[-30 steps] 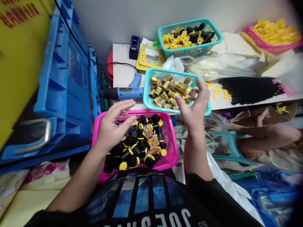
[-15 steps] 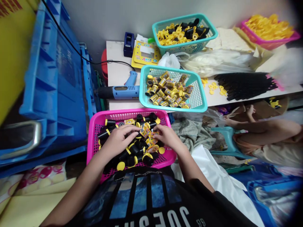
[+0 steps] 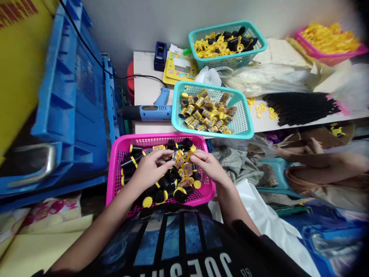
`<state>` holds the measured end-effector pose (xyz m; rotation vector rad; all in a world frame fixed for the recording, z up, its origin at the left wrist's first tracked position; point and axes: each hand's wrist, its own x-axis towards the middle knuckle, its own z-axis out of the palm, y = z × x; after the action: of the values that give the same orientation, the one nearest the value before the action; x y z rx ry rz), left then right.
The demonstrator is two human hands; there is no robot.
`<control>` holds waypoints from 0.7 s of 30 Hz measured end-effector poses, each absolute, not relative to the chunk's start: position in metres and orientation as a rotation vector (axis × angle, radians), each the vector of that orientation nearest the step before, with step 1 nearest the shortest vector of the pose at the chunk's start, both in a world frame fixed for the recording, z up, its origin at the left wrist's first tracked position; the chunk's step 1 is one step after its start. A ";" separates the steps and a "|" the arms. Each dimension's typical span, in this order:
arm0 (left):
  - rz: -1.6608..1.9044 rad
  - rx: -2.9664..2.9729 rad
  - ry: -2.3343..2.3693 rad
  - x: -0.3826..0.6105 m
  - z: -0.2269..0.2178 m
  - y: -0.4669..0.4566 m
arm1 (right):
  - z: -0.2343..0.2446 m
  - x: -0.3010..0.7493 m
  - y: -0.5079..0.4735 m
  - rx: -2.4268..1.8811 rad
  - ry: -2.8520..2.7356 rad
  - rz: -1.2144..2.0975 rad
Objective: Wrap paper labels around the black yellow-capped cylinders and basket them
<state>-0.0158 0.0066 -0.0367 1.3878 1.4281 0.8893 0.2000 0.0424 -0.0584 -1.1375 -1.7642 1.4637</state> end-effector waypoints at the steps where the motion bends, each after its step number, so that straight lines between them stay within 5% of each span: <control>1: 0.930 1.269 1.395 -0.011 -0.035 0.008 | -0.055 0.190 0.041 -1.116 -1.605 1.558; 9: 1.136 0.820 1.181 -0.022 -0.021 0.018 | -0.040 0.125 0.049 -0.919 -1.227 1.747; 21: 1.330 0.677 1.407 -0.064 -0.038 0.013 | -0.070 0.096 0.042 -0.773 -2.800 1.088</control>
<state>-0.0639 0.0130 -0.0380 0.6772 1.4067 1.3298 0.0958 0.0420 -0.0699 -0.7732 -2.7996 1.0880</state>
